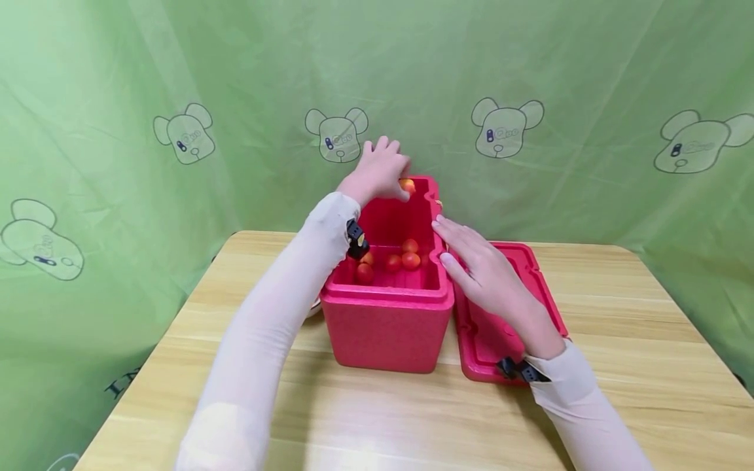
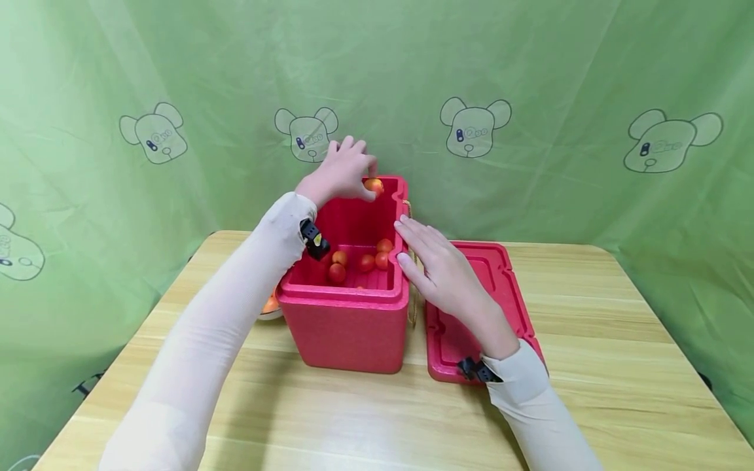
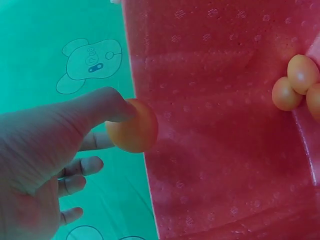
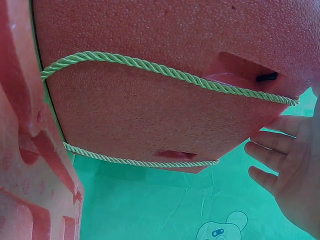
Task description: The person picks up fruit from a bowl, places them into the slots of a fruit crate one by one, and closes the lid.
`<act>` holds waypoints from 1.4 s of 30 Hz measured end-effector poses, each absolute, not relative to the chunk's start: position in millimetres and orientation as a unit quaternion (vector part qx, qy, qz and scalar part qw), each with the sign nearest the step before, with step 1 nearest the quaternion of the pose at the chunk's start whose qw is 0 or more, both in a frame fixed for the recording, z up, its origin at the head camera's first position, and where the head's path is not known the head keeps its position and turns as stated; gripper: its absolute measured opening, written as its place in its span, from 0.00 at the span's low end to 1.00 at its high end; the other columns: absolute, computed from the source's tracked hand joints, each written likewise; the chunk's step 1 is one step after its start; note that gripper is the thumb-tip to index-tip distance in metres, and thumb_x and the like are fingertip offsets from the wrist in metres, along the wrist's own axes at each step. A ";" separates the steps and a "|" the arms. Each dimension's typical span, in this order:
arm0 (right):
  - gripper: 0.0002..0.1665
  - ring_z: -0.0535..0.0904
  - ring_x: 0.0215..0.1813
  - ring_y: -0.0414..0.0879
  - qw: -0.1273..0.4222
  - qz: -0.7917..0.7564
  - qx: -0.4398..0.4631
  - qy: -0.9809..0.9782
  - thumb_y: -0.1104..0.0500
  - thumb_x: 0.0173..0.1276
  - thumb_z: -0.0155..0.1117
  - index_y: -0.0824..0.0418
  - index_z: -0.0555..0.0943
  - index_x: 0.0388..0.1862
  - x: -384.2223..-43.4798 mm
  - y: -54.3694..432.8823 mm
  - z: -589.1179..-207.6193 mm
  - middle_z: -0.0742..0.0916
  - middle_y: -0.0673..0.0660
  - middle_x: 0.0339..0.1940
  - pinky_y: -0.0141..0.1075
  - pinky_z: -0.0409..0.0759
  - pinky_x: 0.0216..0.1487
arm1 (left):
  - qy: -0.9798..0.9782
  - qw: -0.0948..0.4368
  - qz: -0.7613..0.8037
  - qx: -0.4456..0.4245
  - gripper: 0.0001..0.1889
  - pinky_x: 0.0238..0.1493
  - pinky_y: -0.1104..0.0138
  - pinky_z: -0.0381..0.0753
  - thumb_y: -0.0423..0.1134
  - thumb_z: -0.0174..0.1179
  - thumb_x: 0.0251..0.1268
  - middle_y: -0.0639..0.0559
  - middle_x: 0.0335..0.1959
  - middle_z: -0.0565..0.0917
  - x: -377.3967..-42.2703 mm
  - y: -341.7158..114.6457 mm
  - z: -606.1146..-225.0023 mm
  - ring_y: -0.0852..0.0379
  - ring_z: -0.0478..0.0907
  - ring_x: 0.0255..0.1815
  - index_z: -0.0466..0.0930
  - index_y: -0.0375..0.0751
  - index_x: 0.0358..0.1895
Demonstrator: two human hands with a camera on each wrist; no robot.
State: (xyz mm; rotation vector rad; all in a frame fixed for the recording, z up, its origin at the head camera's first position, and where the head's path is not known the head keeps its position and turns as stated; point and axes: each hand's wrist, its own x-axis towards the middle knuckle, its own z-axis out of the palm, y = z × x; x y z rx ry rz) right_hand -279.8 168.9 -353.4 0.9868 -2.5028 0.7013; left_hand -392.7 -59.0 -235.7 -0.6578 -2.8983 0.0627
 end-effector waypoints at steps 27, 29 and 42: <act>0.40 0.62 0.82 0.53 0.181 0.253 0.354 -0.882 0.49 0.75 0.59 0.47 0.58 0.83 -285.8 169.9 -352.1 0.65 0.52 0.83 0.60 0.65 0.75 | -0.985 0.008 -0.010 -0.171 0.43 0.76 0.44 0.54 0.58 0.63 0.66 0.41 0.75 0.64 -402.9 -65.3 -252.6 0.42 0.56 0.76 0.58 0.40 0.77; 0.40 0.62 0.82 0.53 0.180 0.253 0.354 -0.882 0.49 0.75 0.59 0.47 0.59 0.83 -285.8 170.2 -351.8 0.65 0.52 0.83 0.60 0.65 0.75 | -0.984 0.016 -0.012 -0.175 0.39 0.75 0.45 0.55 0.57 0.63 0.66 0.43 0.73 0.66 -403.7 -65.1 -252.1 0.43 0.57 0.74 0.61 0.41 0.74; 0.41 0.61 0.82 0.54 0.173 0.252 0.356 -0.883 0.50 0.74 0.60 0.49 0.59 0.82 -287.6 171.3 -349.2 0.65 0.53 0.83 0.60 0.64 0.76 | -0.972 0.092 -0.073 -0.203 0.27 0.64 0.54 0.59 0.54 0.63 0.66 0.52 0.62 0.74 -401.5 -64.3 -232.9 0.50 0.62 0.63 0.68 0.48 0.64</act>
